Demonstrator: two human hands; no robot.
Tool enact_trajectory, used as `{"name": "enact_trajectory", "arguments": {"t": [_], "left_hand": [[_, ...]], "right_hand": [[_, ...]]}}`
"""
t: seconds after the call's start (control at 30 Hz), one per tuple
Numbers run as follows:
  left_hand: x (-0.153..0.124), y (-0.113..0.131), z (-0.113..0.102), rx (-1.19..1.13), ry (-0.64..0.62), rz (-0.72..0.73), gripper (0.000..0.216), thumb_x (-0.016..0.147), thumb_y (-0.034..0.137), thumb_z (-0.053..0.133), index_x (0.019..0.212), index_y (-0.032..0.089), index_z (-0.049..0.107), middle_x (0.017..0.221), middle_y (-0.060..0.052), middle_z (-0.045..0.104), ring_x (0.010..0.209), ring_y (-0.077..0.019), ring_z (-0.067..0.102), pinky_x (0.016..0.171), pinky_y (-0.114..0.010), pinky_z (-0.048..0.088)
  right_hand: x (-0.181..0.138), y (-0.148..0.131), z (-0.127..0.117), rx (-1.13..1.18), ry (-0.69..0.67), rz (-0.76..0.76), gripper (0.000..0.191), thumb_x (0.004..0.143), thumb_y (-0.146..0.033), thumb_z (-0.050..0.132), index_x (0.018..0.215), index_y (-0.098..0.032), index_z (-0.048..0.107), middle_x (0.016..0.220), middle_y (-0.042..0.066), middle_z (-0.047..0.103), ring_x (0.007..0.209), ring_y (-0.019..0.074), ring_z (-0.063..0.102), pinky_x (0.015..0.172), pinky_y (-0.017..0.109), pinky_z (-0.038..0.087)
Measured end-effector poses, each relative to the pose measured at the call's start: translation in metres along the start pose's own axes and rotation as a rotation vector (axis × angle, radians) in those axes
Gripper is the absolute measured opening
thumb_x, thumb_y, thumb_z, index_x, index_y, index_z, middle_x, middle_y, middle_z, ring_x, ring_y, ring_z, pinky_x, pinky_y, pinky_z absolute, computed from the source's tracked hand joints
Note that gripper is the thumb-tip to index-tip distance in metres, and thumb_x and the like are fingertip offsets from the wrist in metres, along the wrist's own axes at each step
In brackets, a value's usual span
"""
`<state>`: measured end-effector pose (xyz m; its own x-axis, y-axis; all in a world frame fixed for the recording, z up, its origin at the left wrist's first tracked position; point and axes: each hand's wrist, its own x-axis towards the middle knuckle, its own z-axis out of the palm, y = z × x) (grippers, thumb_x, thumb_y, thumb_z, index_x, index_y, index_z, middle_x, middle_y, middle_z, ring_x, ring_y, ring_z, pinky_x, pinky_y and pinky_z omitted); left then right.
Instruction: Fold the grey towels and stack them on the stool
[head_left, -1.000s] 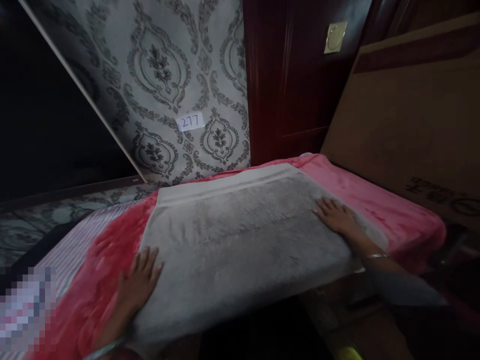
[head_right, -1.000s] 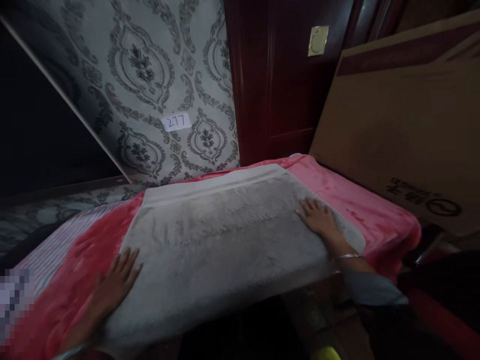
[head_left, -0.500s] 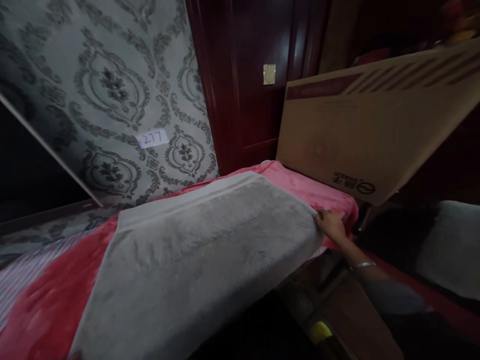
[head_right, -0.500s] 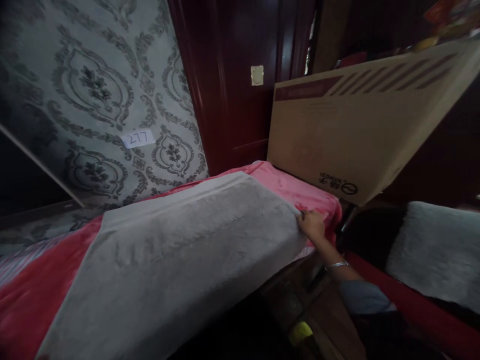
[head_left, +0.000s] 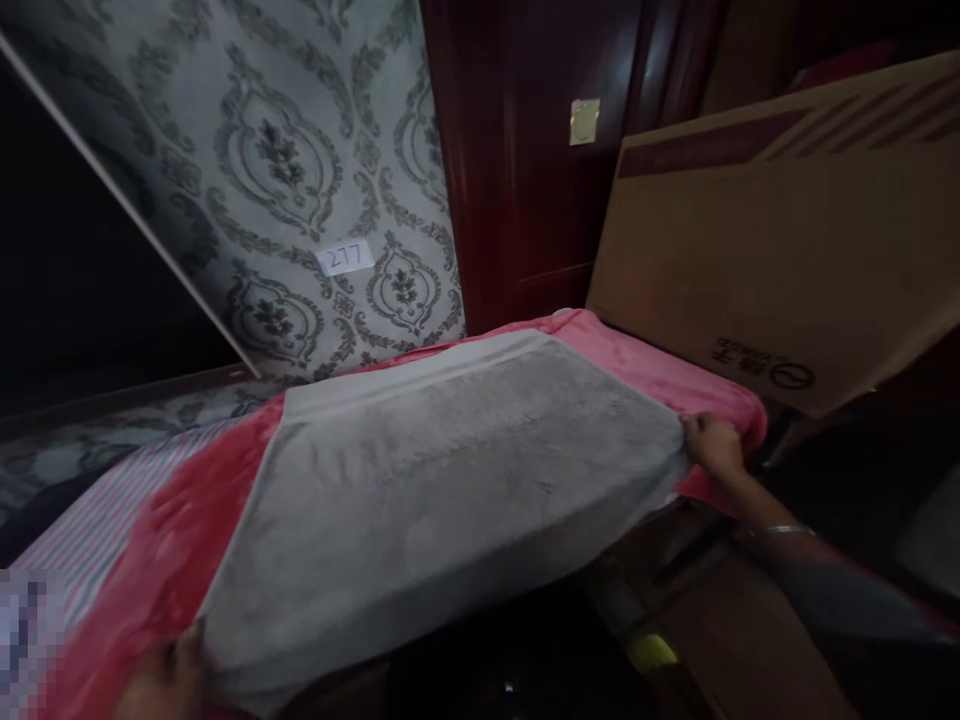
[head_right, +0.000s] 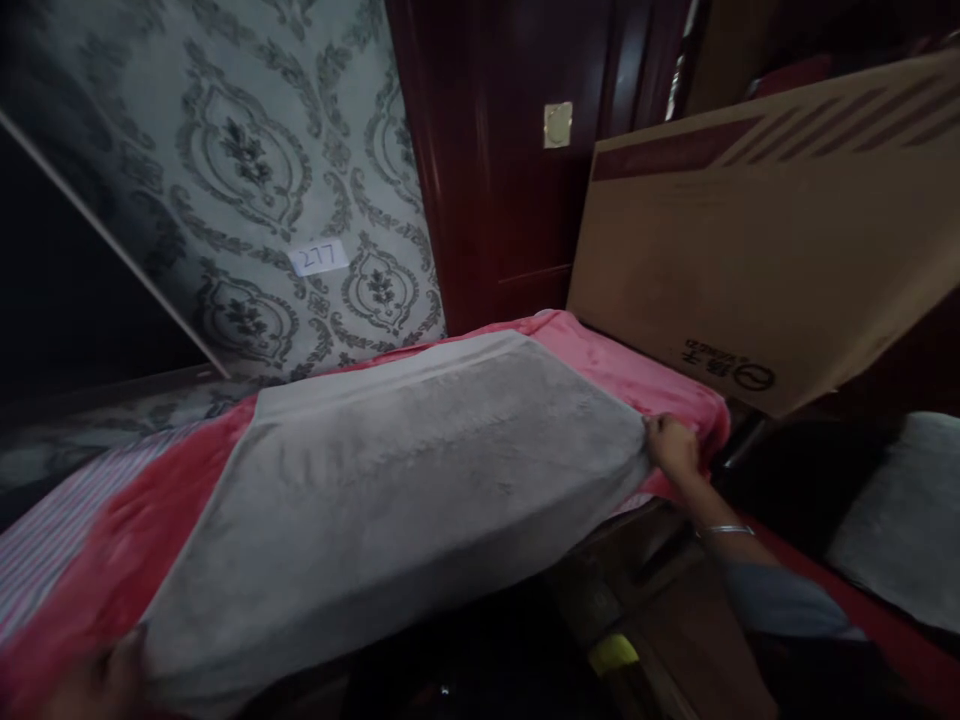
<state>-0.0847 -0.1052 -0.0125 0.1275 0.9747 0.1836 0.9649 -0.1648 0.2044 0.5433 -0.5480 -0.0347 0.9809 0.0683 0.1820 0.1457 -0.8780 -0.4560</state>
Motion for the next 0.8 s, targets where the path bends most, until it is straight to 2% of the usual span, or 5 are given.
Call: {"name": "enact_trajectory", "arguments": {"t": [0.23,0.37,0.5,0.67,0.8], "left_hand": [[-0.003,0.002,0.006,0.071,-0.117,-0.115,0.06,0.089,0.042,0.024,0.106,0.006,0.069,0.076,-0.021,0.071,0.079,-0.037,0.068,0.065,-0.043,0.051],[0.004,0.011,-0.002,0.144,-0.089,-0.109,0.054,0.093,0.042,0.025,0.099,0.012,0.07,0.081,-0.016,0.071,0.081,-0.0305,0.068,0.071,-0.04,0.053],[0.006,0.088,-0.014,0.187,0.071,0.268,0.053,0.093,0.04,0.033,0.122,0.008,0.063,0.121,-0.02,0.066,0.118,-0.0322,0.058,0.101,-0.044,0.046],[-0.002,0.223,0.008,0.002,-0.124,0.751,0.064,0.094,0.04,0.042,0.152,0.014,0.035,0.161,-0.016,0.032,0.149,-0.0299,0.027,0.118,-0.051,0.026],[-0.016,0.273,0.036,0.056,-0.278,0.869,0.063,0.097,0.042,0.041,0.155,0.018,0.03,0.164,-0.015,0.023,0.152,-0.0313,0.019,0.12,-0.058,0.019]], "right_hand": [[-0.021,0.018,0.012,0.022,-0.104,0.077,0.065,0.092,-0.054,0.022,0.133,-0.019,0.059,0.099,0.024,0.066,0.102,0.0432,0.064,0.082,0.056,0.051],[-0.02,0.014,0.013,0.057,0.044,-0.061,0.064,0.089,-0.057,0.02,0.134,-0.03,0.058,0.1,0.023,0.064,0.11,0.0467,0.06,0.087,0.063,0.047],[-0.028,-0.057,0.016,0.106,0.121,-0.494,0.06,0.092,-0.046,0.024,0.137,-0.021,0.054,0.121,0.021,0.062,0.126,0.0411,0.051,0.106,0.059,0.041],[-0.081,-0.187,0.049,0.013,-0.095,-0.864,0.057,0.095,-0.043,0.037,0.146,-0.019,0.046,0.153,0.014,0.042,0.142,0.0334,0.036,0.113,0.055,0.033],[-0.118,-0.229,0.079,-0.109,-0.296,-1.051,0.057,0.098,-0.048,0.036,0.152,-0.029,0.039,0.161,0.008,0.03,0.148,0.0315,0.024,0.114,0.06,0.027]]}}
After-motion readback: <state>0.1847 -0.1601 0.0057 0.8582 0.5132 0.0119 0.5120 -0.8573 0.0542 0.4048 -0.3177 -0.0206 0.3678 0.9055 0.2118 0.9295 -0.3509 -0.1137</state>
